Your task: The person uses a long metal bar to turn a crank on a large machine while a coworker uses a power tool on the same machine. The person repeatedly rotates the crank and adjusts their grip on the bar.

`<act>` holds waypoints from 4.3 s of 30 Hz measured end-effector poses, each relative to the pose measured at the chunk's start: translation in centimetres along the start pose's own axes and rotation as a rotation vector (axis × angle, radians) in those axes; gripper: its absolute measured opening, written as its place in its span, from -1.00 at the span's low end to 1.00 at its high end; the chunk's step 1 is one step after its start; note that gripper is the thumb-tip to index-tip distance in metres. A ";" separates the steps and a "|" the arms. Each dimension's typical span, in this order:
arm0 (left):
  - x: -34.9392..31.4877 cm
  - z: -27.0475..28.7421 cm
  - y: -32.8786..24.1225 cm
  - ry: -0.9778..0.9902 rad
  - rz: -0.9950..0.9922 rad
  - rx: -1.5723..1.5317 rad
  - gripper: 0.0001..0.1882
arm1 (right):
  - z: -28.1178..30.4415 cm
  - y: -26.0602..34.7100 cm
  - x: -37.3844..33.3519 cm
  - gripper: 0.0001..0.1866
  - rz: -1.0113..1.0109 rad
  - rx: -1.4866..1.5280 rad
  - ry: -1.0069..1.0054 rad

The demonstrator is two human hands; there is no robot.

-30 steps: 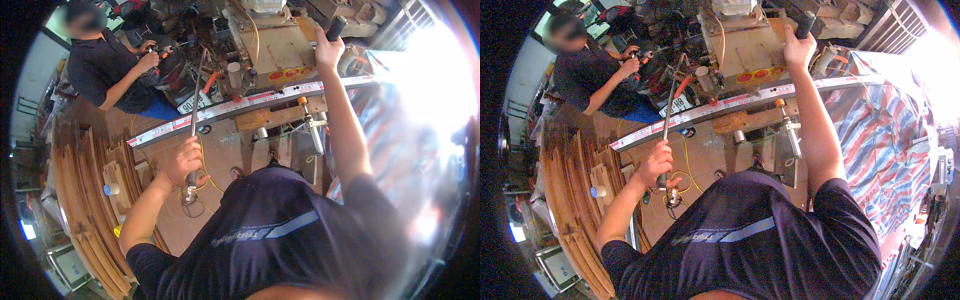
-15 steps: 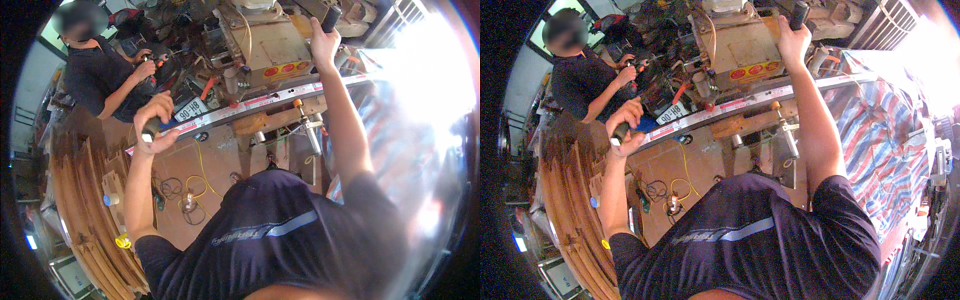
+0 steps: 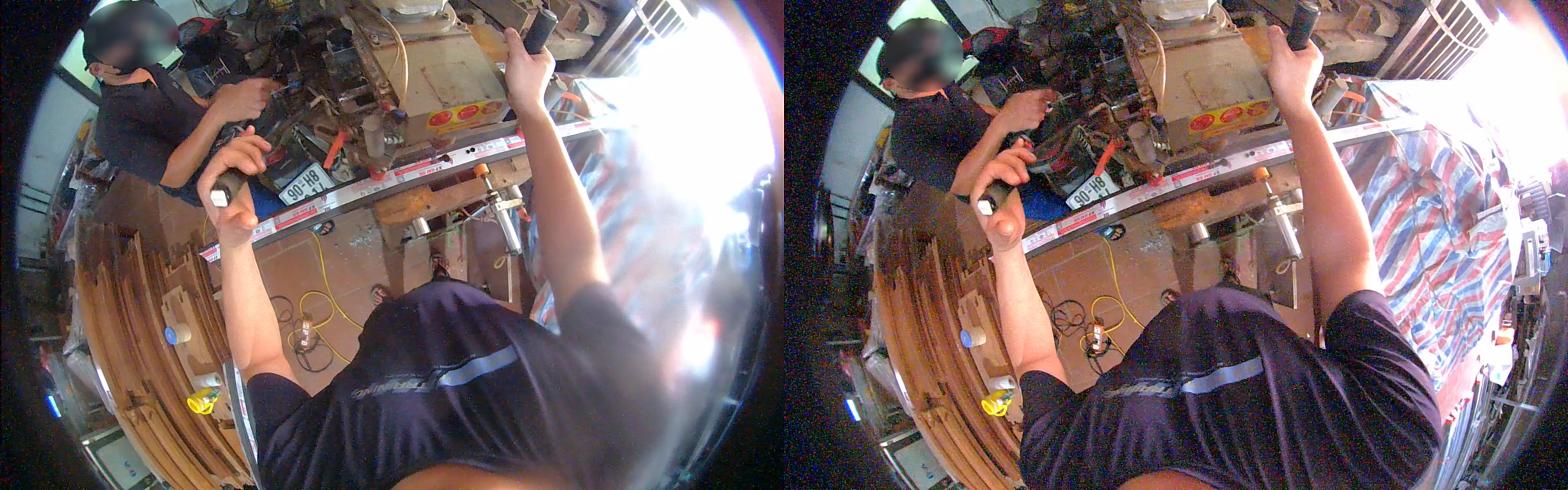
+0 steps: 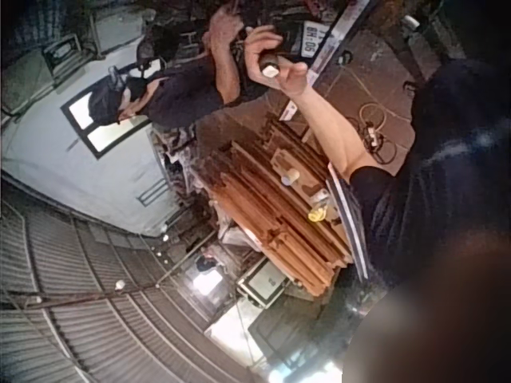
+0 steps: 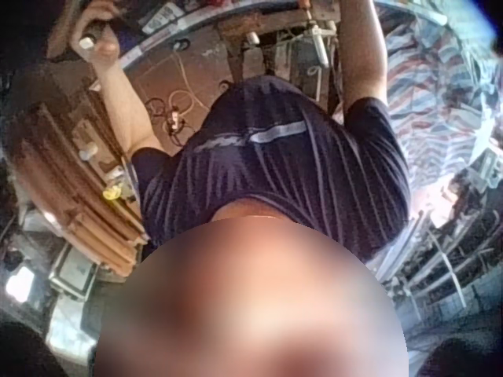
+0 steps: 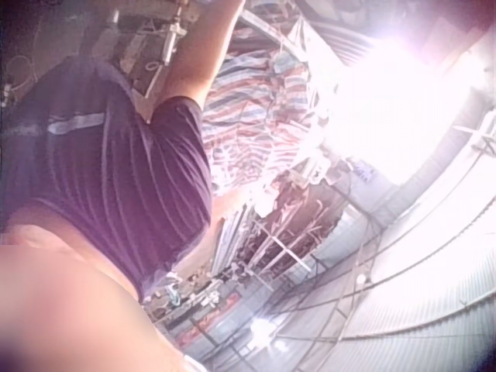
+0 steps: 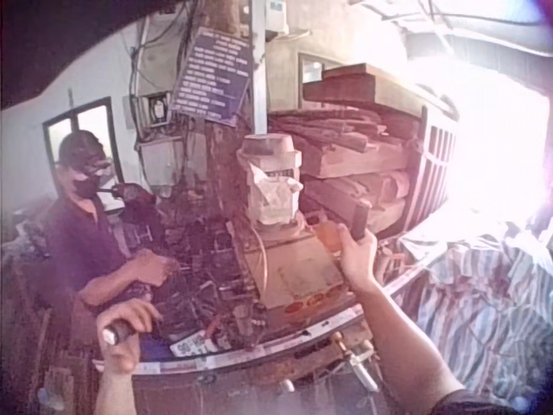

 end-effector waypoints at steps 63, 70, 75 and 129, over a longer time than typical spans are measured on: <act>-8.9 -3.3 1.2 -0.183 -0.138 0.139 -0.64 | 0.4 -2.5 0.2 -0.74 -0.006 0.030 -0.034; -10.4 -1.8 1.4 0.054 -0.204 0.178 -0.76 | 0.8 -3.4 0.9 -0.78 -0.031 0.058 -0.031; -12.3 -2.6 1.3 0.014 -0.166 0.176 -0.78 | 1.5 -3.7 0.6 -0.77 -0.015 0.024 -0.025; -19.8 -5.8 3.0 -0.110 -0.239 0.241 -0.41 | 1.9 -6.8 2.1 -0.76 -0.048 -0.079 0.093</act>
Point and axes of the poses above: each hand's wrist, its own x-axis towards the middle knuckle, its own z-axis out of the back of the hand, y = z × x, the point moved 4 cm from there along x, towards the middle knuckle, and after that the axes turned 7 degrees about z, right-handed, at the moved point
